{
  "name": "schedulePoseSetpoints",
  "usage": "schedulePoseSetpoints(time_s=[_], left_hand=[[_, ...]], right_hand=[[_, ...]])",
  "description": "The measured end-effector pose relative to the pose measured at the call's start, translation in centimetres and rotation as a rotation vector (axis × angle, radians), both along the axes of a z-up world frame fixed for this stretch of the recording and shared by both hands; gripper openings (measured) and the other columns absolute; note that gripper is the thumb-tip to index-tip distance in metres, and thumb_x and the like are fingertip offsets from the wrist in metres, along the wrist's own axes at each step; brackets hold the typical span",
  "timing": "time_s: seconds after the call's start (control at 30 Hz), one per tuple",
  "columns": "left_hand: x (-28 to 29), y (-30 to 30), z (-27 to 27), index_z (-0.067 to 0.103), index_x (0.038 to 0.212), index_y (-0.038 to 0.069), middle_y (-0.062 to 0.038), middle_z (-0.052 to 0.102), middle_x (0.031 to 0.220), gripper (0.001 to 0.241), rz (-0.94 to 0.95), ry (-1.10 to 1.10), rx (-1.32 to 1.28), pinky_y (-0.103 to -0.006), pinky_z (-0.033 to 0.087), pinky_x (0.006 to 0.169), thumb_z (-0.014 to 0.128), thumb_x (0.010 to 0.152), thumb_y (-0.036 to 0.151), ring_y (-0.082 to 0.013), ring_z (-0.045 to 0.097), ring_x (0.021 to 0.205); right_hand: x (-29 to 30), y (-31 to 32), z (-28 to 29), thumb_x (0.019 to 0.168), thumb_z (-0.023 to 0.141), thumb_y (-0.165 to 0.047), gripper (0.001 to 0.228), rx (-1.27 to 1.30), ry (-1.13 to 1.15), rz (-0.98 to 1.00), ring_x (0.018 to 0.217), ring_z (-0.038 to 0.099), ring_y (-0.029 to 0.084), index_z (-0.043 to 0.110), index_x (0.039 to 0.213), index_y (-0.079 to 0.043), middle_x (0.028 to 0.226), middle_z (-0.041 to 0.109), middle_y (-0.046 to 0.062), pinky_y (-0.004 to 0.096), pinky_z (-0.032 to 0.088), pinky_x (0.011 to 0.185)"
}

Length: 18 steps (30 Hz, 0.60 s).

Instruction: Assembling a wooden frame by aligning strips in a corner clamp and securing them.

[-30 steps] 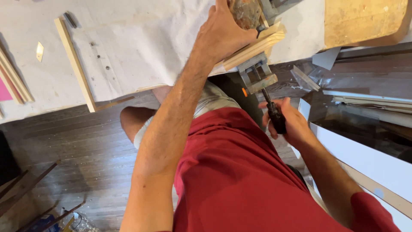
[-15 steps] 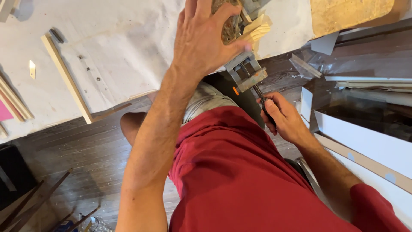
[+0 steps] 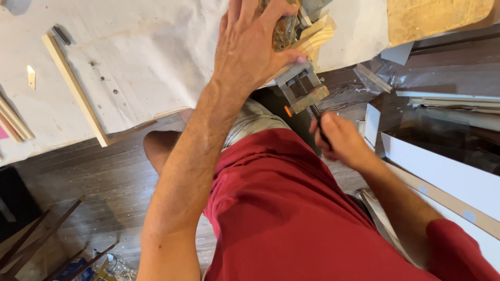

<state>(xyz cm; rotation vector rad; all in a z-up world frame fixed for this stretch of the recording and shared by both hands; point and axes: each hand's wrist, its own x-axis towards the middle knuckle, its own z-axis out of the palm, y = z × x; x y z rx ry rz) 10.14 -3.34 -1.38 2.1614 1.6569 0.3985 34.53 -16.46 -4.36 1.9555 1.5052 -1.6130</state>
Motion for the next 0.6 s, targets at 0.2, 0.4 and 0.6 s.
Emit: schedulePoseSetpoints(time_s=[0.2,0.4,0.6], left_hand=[[-0.2,0.0,0.3,0.066,0.122,0.023,-0.009,0.045,0.134,0.082,-0.032,-0.04,0.005,-0.0581,0.049,0.1,0.104,0.064,0.067,-0.0357,0.047,0.125],[-0.2,0.1,-0.3,0.068,0.124,0.029,-0.005,0.054,0.127,0.08,-0.022,-0.033,0.04,-0.0514,0.045,0.1,0.106,0.063,0.064,-0.0344,0.052,0.118],[-0.5,0.9,-0.3,0.066,0.128,0.03,-0.008,0.054,0.133,0.084,-0.051,-0.014,-0.03,-0.0536,0.043,0.103,0.102,0.066,0.074,-0.0348,0.049,0.124]], right_hand=[[0.6,0.0,-0.8,0.106,0.028,-0.062,0.074,-0.514,0.959,-0.569,0.036,0.023,0.012,0.062,0.105,0.004,0.048,0.035,0.007,0.029,0.021,0.035],[-2.3,0.4,2.8,0.102,0.046,-0.043,0.04,-0.094,-0.029,0.091,0.093,0.069,0.04,0.055,0.125,-0.012,0.11,0.074,0.016,0.048,0.048,0.081],[0.6,-1.4,-6.6,0.097,0.059,-0.057,0.05,-0.792,1.363,-0.574,0.037,0.02,0.007,0.041,0.088,-0.011,0.058,0.028,-0.002,0.024,0.019,0.031]])
